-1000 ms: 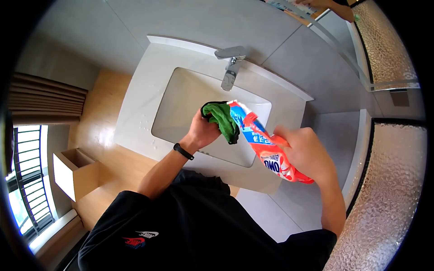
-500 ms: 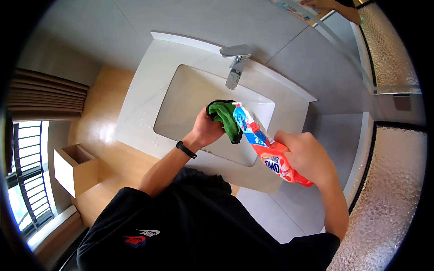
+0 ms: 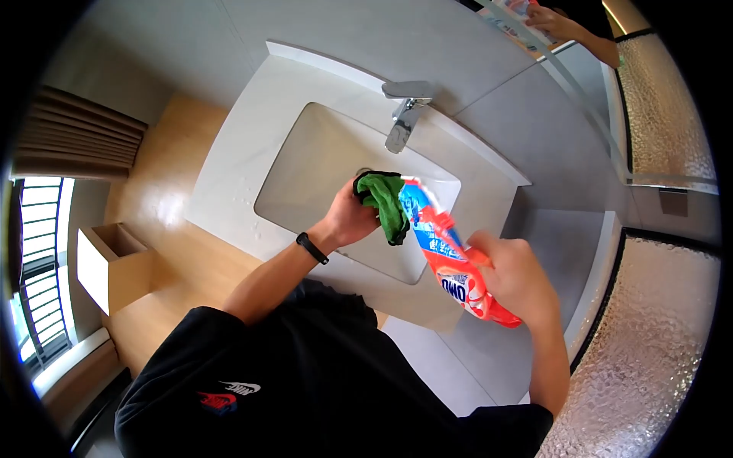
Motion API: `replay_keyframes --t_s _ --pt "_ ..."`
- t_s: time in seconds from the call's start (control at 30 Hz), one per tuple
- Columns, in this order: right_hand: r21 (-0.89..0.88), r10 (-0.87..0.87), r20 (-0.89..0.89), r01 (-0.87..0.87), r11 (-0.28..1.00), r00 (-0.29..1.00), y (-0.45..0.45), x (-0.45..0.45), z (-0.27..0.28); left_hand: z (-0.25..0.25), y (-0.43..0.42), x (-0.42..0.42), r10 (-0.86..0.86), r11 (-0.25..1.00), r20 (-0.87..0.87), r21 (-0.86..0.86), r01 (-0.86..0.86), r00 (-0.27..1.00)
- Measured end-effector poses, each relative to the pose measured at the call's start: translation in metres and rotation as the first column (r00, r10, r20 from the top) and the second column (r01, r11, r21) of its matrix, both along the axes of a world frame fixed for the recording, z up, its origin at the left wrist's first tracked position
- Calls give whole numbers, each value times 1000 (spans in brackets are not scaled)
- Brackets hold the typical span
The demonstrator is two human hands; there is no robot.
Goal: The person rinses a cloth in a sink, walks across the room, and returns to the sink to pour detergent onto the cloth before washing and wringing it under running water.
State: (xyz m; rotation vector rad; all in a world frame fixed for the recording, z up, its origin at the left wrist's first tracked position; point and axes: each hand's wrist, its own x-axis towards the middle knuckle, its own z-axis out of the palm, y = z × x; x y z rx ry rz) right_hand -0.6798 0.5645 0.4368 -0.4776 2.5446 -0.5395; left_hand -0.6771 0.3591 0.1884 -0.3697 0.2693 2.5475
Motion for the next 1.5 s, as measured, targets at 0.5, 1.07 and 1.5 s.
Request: replay_keyframes --t_s 0.5,1.07,1.5 --pt "-10 36 -94 -37 999 995 0 2 1 0 -4 -5 21 999 18 30 -21 1000" --pt "-56 -10 -77 6 998 997 0 0 -1 17 -13 -7 69 998 -19 7 -68 997" --pt "-85 -26 -69 20 996 997 6 -1 -8 16 -14 -9 73 997 10 -35 -73 997"
